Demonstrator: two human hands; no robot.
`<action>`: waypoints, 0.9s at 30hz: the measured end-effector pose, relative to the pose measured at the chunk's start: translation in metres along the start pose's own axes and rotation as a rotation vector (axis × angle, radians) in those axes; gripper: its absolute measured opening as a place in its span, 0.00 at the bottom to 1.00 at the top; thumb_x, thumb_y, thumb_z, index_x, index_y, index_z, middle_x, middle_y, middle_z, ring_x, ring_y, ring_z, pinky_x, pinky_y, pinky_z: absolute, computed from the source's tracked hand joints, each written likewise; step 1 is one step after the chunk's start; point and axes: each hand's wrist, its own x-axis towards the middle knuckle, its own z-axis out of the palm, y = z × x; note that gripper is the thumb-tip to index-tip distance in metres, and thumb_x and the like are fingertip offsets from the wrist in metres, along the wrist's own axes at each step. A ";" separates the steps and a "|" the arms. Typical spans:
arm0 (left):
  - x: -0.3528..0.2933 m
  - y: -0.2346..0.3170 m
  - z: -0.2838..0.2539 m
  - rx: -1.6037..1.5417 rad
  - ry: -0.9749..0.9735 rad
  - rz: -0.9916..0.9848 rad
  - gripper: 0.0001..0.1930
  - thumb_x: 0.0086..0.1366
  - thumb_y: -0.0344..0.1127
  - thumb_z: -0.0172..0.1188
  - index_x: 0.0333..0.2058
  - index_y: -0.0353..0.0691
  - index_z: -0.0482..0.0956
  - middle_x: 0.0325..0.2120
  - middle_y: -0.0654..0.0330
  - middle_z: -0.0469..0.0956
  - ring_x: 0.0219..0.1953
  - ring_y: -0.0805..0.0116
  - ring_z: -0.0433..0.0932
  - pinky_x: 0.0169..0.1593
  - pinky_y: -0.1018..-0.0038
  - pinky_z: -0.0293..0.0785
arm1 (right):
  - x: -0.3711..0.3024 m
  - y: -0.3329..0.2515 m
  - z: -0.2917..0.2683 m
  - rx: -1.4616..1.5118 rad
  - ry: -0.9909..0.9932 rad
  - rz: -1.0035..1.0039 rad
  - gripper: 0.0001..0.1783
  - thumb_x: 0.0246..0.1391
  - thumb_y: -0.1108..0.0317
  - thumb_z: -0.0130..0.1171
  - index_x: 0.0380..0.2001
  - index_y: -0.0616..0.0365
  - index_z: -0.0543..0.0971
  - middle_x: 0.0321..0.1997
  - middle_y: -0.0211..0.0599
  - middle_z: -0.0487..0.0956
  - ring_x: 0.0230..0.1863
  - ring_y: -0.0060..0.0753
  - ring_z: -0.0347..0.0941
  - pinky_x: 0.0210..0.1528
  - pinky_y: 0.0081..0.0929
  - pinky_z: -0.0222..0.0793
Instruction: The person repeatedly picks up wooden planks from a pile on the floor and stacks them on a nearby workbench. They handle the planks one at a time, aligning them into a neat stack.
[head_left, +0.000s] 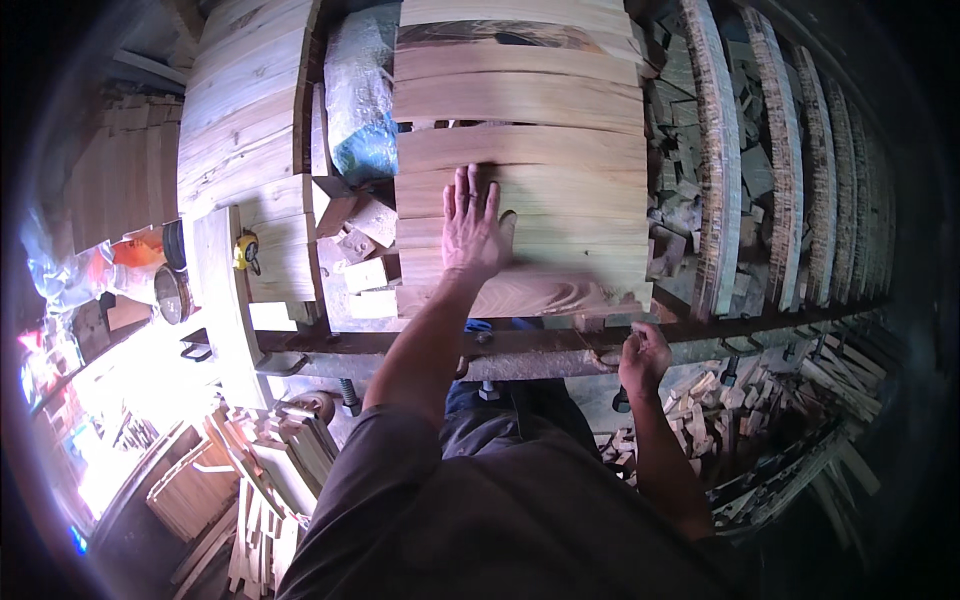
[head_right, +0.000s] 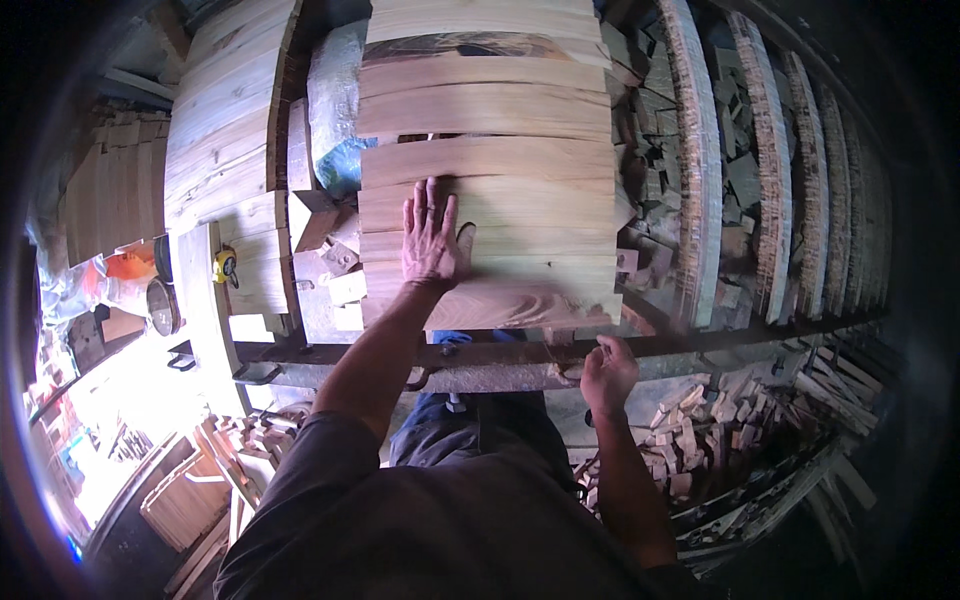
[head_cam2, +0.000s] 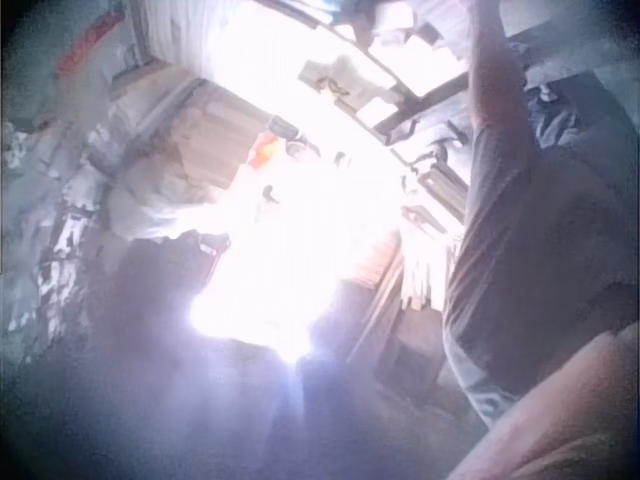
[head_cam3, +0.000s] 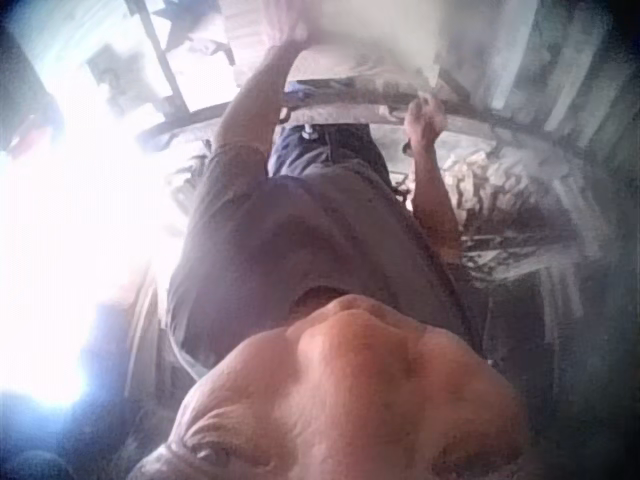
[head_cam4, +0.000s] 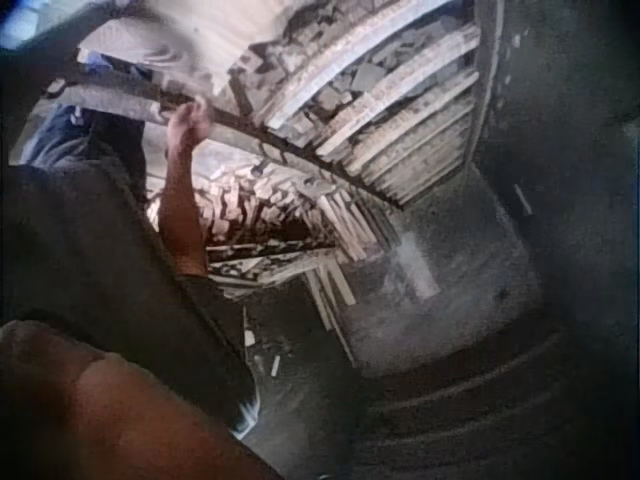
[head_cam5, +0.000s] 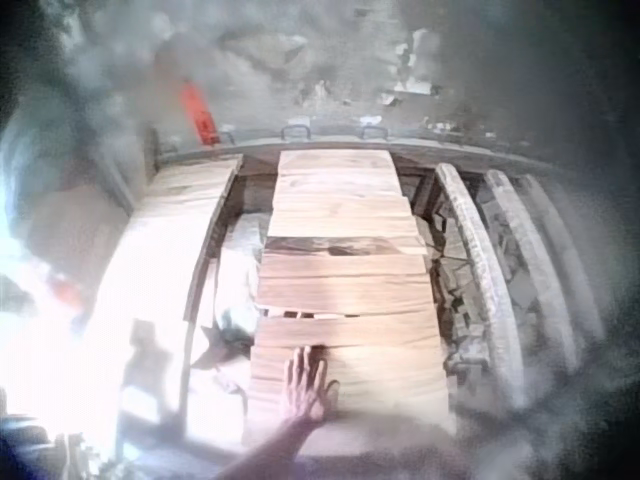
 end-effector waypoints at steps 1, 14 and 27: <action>0.000 -0.003 0.000 -0.011 0.005 -0.008 0.34 0.67 0.52 0.55 0.65 0.37 0.66 0.74 0.42 0.44 0.76 0.45 0.41 0.75 0.50 0.38 | 0.000 0.000 0.001 -0.022 -0.011 0.005 0.11 0.51 0.77 0.57 0.39 0.61 0.79 0.35 0.43 0.80 0.37 0.39 0.79 0.43 0.32 0.75; 0.004 -0.010 -0.002 -0.025 -0.080 -0.032 0.34 0.64 0.47 0.54 0.67 0.43 0.62 0.74 0.46 0.43 0.76 0.45 0.40 0.75 0.51 0.37 | 0.007 -0.018 -0.008 -0.214 -0.140 0.025 0.13 0.45 0.74 0.61 0.38 0.57 0.80 0.32 0.43 0.81 0.32 0.46 0.79 0.37 0.38 0.75; 0.005 -0.012 0.000 0.005 -0.166 -0.067 0.37 0.61 0.47 0.58 0.68 0.47 0.61 0.74 0.47 0.44 0.76 0.43 0.40 0.75 0.49 0.36 | 0.319 -0.020 0.049 0.301 -0.040 0.242 0.26 0.62 0.62 0.61 0.59 0.63 0.74 0.61 0.44 0.79 0.61 0.28 0.74 0.64 0.25 0.66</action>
